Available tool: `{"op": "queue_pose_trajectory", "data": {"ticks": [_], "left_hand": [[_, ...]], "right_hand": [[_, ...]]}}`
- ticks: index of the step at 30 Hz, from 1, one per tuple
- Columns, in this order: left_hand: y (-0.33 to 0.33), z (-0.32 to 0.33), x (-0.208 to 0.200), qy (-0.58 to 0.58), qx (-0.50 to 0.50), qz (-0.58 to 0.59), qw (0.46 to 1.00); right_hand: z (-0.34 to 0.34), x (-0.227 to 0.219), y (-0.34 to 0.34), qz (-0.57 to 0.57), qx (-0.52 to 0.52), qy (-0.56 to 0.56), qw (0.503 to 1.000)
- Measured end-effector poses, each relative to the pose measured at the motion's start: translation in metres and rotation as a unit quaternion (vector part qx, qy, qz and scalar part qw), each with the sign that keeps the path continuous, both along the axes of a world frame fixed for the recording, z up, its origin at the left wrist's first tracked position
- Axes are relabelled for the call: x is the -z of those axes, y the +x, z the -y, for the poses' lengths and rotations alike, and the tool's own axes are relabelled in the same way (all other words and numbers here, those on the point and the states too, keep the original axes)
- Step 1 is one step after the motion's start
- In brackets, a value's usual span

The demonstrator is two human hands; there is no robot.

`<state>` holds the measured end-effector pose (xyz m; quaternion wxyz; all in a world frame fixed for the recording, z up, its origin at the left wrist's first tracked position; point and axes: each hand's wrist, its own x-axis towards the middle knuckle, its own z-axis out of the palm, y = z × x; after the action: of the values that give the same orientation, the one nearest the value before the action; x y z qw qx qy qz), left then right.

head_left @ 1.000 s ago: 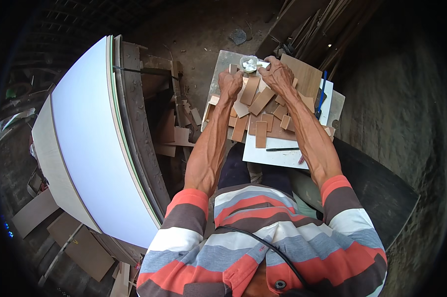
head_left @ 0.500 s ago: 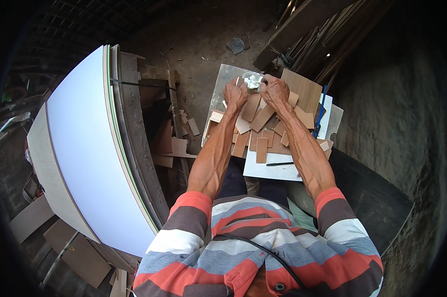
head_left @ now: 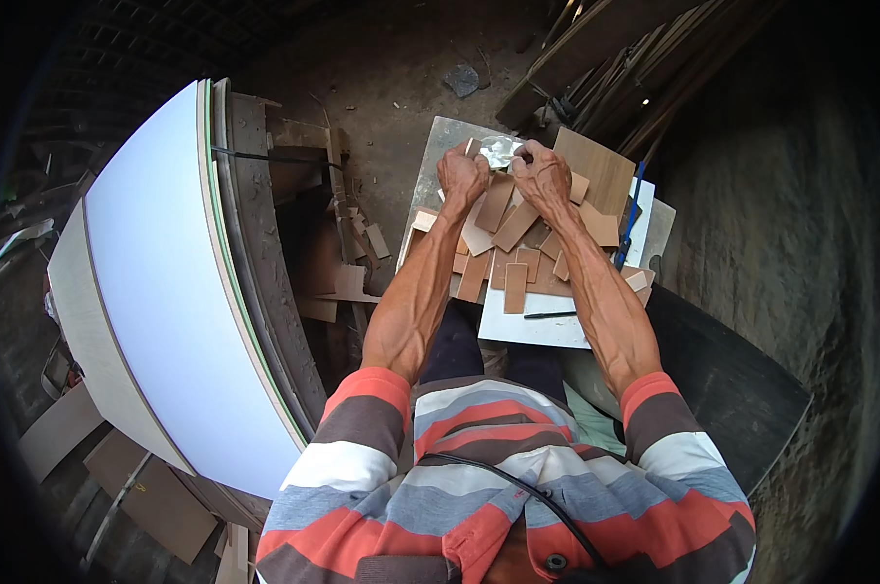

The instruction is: The person assembles small wooden boxes by applying glue to the edges of rectangular wooden pieces and joining them together. They handle the pieces one at a time, aligning the glued edges and pressing them to form box structures on a cluttered workbench.

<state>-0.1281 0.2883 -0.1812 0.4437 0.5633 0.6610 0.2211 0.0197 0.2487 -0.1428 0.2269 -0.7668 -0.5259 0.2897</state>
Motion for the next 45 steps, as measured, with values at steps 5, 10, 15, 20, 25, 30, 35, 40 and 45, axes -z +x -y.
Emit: {"op": "queue_pose_trajectory", "data": {"ticks": [5,10,15,20,25,30,35,40,45], "left_hand": [[-0.005,0.014,-0.027,0.044,-0.007,0.017,0.999],[-0.002,0.05,-0.049,0.032,-0.004,0.055,0.998],[-0.003,0.112,-0.053,0.059,-0.001,0.071,0.996],[-0.004,0.148,-0.046,0.048,0.002,0.06,0.997],[-0.003,0.154,-0.032,0.078,0.026,0.034,0.996],[0.0,0.161,-0.03,0.104,0.017,0.011,0.994],[0.003,0.162,-0.032,0.084,0.008,-0.039,0.996],[0.005,0.16,-0.032,0.07,0.011,-0.081,0.994],[0.005,0.161,-0.036,0.064,0.01,-0.051,0.997]], "right_hand": [[0.018,-0.025,-0.003,-0.067,0.041,-0.001,0.997],[0.054,-0.05,-0.002,-0.082,0.036,0.015,0.996],[0.109,-0.052,0.004,-0.053,0.014,0.007,0.998],[0.143,-0.043,-0.001,-0.042,0.029,0.018,0.999],[0.149,-0.037,-0.006,-0.046,0.082,0.001,0.996],[0.157,-0.028,-0.007,-0.079,0.095,0.022,0.992],[0.163,-0.044,-0.014,0.002,0.018,0.117,0.993],[0.162,-0.053,-0.021,-0.003,0.059,0.09,0.994],[0.16,-0.046,-0.018,0.047,0.034,0.092,0.994]]}}
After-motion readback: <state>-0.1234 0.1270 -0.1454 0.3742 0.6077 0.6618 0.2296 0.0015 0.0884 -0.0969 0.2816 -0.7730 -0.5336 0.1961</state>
